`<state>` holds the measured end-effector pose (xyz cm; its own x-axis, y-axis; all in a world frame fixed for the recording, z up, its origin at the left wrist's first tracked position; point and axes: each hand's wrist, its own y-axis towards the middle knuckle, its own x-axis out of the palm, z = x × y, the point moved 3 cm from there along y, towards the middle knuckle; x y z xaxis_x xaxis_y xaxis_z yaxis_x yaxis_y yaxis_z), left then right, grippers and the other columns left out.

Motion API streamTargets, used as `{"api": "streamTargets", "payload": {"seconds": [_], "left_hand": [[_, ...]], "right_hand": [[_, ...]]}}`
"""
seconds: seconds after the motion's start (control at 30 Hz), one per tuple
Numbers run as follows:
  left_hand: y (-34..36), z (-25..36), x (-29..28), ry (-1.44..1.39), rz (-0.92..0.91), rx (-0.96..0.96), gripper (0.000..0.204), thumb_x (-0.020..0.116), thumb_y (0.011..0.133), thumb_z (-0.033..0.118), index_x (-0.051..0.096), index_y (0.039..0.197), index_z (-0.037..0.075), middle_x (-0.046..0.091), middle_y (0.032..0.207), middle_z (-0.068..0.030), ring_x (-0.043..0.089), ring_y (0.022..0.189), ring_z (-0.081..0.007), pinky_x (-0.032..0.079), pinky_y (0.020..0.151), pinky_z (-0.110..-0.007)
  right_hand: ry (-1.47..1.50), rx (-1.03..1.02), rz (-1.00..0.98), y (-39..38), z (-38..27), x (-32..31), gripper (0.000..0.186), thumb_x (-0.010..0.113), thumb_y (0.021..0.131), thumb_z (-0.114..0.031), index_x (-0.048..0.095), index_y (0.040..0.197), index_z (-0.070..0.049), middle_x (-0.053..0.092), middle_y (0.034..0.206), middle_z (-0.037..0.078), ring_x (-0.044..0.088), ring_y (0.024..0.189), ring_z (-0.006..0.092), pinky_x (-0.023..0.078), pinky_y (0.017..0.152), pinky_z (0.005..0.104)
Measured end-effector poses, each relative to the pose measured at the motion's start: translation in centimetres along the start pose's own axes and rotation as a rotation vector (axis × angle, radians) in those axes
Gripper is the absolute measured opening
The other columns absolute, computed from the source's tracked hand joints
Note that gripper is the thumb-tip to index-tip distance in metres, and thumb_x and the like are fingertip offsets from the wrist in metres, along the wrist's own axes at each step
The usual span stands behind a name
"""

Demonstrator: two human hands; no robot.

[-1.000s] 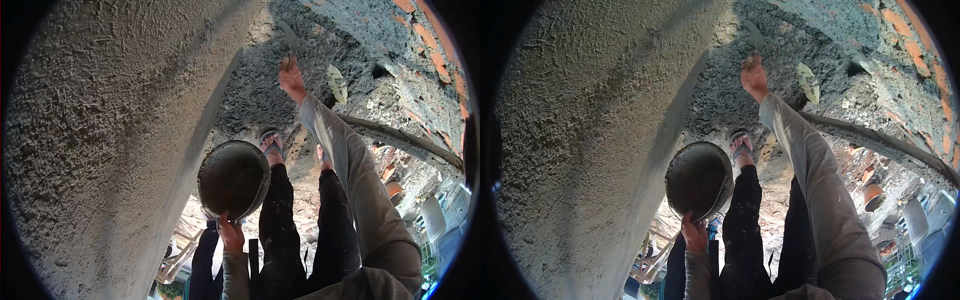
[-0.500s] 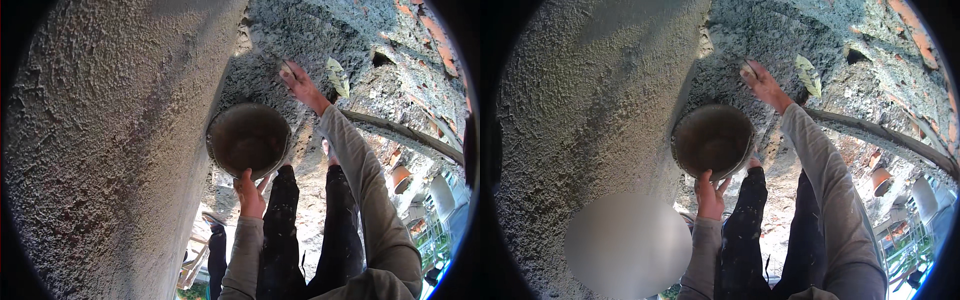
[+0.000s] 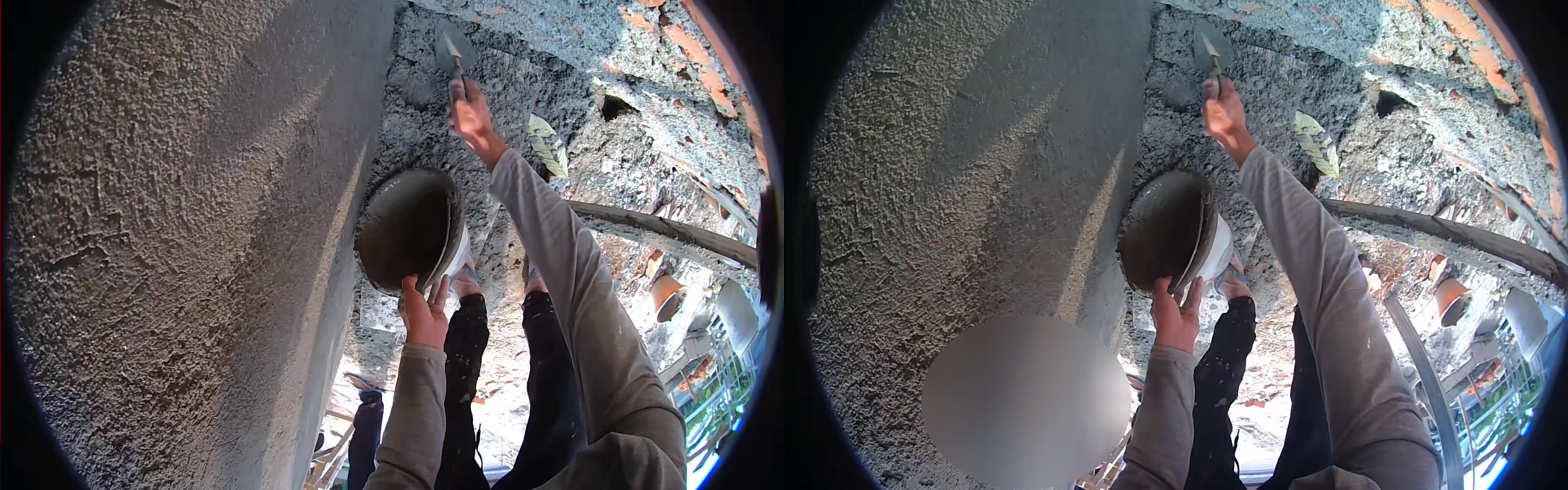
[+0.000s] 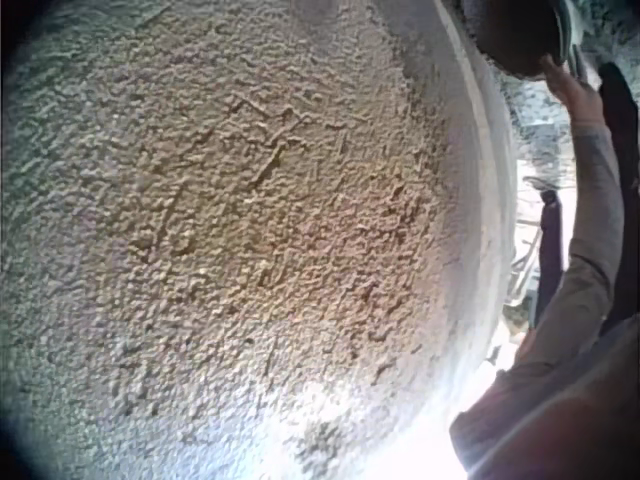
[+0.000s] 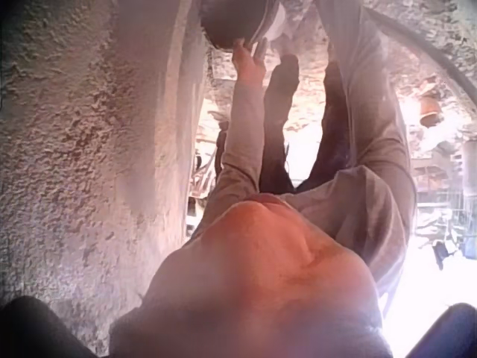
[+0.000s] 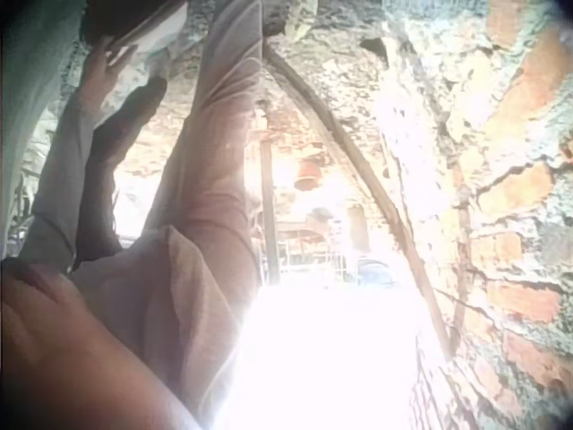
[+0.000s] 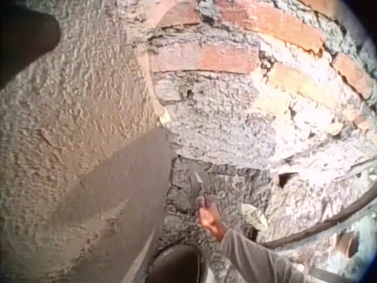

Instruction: Apply and smooth cement plaster onto a brick wall using a trowel.

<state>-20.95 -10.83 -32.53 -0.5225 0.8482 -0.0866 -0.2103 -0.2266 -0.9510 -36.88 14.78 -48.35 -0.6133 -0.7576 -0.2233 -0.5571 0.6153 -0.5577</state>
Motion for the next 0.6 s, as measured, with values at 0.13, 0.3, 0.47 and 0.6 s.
{"api": "streamTargets", "payload": {"seconds": [0.13, 0.3, 0.47, 0.6], "left_hand": [[-0.5, -1.2, 1.3, -0.023, -0.072, -0.155, 0.053, 0.061, 0.086, 0.031, 0.039, 0.126, 0.005, 0.037, 0.127, -0.0195, 0.043, 0.123, -0.0347, 0.049, 0.098, -0.048], [0.3, 0.0, 1.1, -0.149, -0.078, -0.181, 0.047, 0.058, 0.089, 0.023, 0.038, 0.124, 0.0, 0.044, 0.125, -0.0249, 0.052, 0.114, -0.0383, 0.049, 0.099, -0.045], [1.9, -1.8, 0.2, -0.041, -0.219, -0.104, 0.039, 0.052, 0.09, 0.015, 0.039, 0.125, 0.003, 0.046, 0.129, -0.0169, 0.056, 0.111, -0.0313, 0.054, 0.093, -0.042], [1.1, -3.5, -0.5, 0.135, -0.018, 0.099, 0.054, 0.054, 0.085, 0.007, 0.031, 0.134, 0.007, 0.046, 0.13, -0.0148, 0.057, 0.11, -0.0281, 0.056, 0.089, -0.04]], "right_hand": [[-0.006, -0.46, 0.026, 4.1, 2.0, 5.9, 0.024, 0.041, 0.1, -0.035, 0.047, 0.11, -0.014, 0.046, 0.067, -0.001, 0.045, 0.052, 0.0095, 0.039, 0.042, 0.0261], [0.634, 0.14, -0.529, 1.4, 0.2, 4.1, 0.029, 0.045, 0.099, -0.029, 0.043, 0.12, -0.009, 0.055, 0.075, 0.003, 0.051, 0.057, 0.0124, 0.044, 0.047, 0.0293], [0.598, -0.007, -0.562, -3.1, -0.8, 1.3, 0.036, 0.051, 0.096, -0.036, 0.043, 0.122, -0.011, 0.048, 0.069, -0.001, 0.043, 0.05, 0.0064, 0.037, 0.043, 0.0213], [0.314, 0.236, -0.542, -11.4, -2.6, -4.0, 0.031, 0.052, 0.095, -0.031, 0.05, 0.118, -0.01, 0.048, 0.067, -0.003, 0.043, 0.05, 0.0068, 0.038, 0.044, 0.0244]]}}
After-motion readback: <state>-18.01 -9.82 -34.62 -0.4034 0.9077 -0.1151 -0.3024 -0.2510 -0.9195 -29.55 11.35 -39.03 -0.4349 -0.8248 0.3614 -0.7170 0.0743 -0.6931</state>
